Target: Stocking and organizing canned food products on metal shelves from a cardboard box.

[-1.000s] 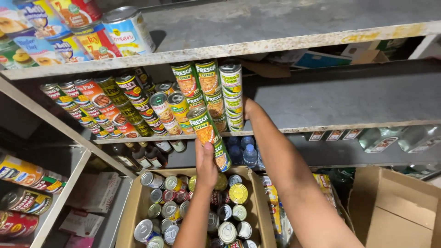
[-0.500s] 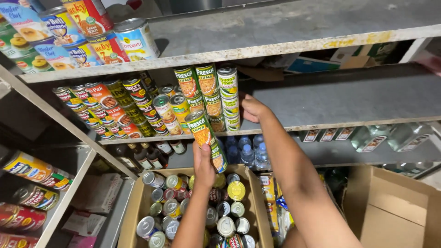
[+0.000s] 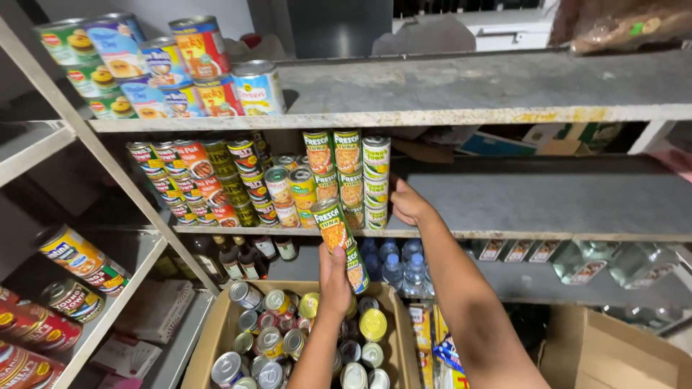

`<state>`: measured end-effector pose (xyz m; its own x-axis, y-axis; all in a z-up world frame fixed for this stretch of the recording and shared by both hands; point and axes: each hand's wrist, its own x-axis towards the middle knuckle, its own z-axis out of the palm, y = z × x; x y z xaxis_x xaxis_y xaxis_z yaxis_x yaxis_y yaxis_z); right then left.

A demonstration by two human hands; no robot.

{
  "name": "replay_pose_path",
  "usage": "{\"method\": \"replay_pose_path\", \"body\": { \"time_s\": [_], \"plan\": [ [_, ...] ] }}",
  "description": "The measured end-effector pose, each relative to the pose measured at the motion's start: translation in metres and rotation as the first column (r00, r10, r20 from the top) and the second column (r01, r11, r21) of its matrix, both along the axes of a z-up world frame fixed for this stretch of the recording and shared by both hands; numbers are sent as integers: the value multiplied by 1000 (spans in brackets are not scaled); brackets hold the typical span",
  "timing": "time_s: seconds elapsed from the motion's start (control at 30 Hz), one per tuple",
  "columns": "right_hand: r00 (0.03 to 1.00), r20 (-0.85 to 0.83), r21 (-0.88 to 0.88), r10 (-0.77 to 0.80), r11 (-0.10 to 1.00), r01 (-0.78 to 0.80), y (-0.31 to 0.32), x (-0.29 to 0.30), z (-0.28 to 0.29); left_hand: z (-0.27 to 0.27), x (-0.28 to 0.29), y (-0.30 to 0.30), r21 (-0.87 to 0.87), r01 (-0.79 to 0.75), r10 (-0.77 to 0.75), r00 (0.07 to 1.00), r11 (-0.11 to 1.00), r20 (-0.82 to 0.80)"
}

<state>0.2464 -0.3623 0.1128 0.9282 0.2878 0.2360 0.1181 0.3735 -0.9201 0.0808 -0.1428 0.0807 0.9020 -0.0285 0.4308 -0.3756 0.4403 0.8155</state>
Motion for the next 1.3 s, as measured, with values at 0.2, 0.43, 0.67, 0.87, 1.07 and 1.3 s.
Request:
{"method": "replay_pose_path", "body": {
  "time_s": [0.2,0.43,0.67,0.87,1.07,1.3],
  "plan": [
    [996,33,-39,-83,996,84,-4,0,-3,3,-1,2,16,17,-17,999,1000,-27],
    [944,196,-138,-266,945,295,-53,-26,-7,-1,11,-2,51,0,-1,1000,999,9],
    [917,263,-253,-300,896,366,-101,-78,3,23,-16,-29,130,27,-34,998,991,49],
    [888,282,-261,-364,861,436,-108,-86,1,26,-30,-48,134,56,-61,998,989,35],
    [895,253,-267,-367,863,429,-104,-88,-2,19,-34,-52,137,50,-53,998,989,20],
    [869,333,-242,-367,857,454,-108,-80,-10,16,-36,-48,79,84,-86,996,993,31]
  ]
}}
